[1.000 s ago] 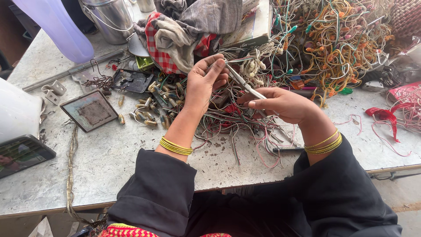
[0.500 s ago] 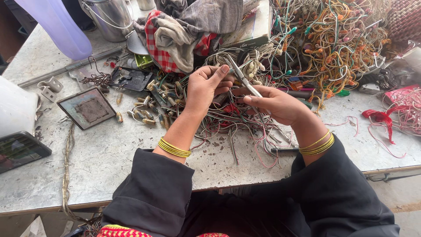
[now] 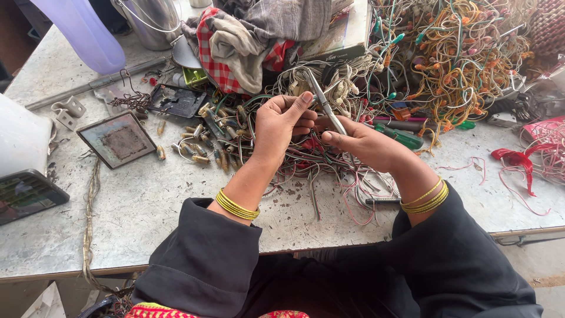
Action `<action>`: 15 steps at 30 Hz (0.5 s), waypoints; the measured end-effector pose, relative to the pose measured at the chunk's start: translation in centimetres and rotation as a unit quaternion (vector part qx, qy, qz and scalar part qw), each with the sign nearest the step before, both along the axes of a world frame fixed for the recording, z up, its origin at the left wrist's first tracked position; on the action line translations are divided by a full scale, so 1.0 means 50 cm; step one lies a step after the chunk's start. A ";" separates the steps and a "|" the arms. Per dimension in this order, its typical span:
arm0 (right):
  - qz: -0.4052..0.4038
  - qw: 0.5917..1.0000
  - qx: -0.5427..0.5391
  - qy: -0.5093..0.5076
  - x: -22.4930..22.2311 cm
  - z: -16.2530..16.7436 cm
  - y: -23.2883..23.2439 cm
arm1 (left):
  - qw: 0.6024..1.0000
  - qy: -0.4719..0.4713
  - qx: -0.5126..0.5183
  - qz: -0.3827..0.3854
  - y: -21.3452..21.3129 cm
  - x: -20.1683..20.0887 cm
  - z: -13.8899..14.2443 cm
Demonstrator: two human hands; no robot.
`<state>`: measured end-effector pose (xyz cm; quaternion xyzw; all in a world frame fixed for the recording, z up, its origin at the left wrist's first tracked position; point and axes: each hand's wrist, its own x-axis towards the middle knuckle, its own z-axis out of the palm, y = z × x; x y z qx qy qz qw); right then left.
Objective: The person sits at a cluttered table and uses pliers to remove small light bulbs from tangled wire strings. They repeatedly grip the bulb base with pliers, twist or pull it off, and drop the bulb onto the table while handling the wires with both hands.
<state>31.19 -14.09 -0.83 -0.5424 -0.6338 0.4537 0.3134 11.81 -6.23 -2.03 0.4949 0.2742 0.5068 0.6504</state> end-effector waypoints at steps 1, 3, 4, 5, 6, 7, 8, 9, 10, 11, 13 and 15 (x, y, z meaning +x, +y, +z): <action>0.000 1.000 0.002 -0.002 -0.001 0.002 0.001 | 1.000 0.002 0.006 0.003 0.000 0.000 0.000; 0.005 1.000 0.001 0.003 -0.001 0.006 0.001 | 1.000 0.013 0.022 0.006 0.000 -0.002 0.000; 0.008 1.000 0.000 0.005 -0.001 0.008 0.002 | 0.999 0.023 0.031 0.006 0.000 -0.003 -0.001; 0.008 1.000 0.007 -0.008 0.001 0.008 0.003 | 0.999 0.032 0.040 0.007 0.000 -0.005 0.000; 0.008 1.000 0.012 -0.021 0.002 0.008 0.005 | 0.998 0.032 0.047 0.009 0.000 -0.006 0.000; 0.009 0.999 0.018 -0.034 0.004 0.008 0.006 | 0.998 0.031 0.054 0.011 -0.001 -0.006 0.001; -0.003 0.999 0.018 -0.040 0.006 0.006 0.007 | 0.998 0.030 0.062 0.013 -0.002 -0.006 0.002; -0.014 0.999 0.018 -0.045 0.006 0.004 0.010 | 0.998 0.025 0.061 0.015 -0.004 -0.005 0.002; -0.025 0.998 0.018 -0.051 0.007 0.002 0.011 | 0.998 0.019 0.060 0.016 -0.005 -0.004 0.003; -0.047 0.999 0.003 -0.009 0.008 0.001 0.012 | 0.998 0.015 0.059 0.019 -0.007 -0.003 0.003; -0.077 0.993 -0.029 0.079 0.005 -0.004 0.015 | 0.992 -0.007 0.120 0.027 -0.008 0.001 0.002; -0.130 0.985 -0.047 0.105 0.000 -0.008 0.015 | 0.966 0.067 0.222 0.116 -0.005 -0.001 -0.002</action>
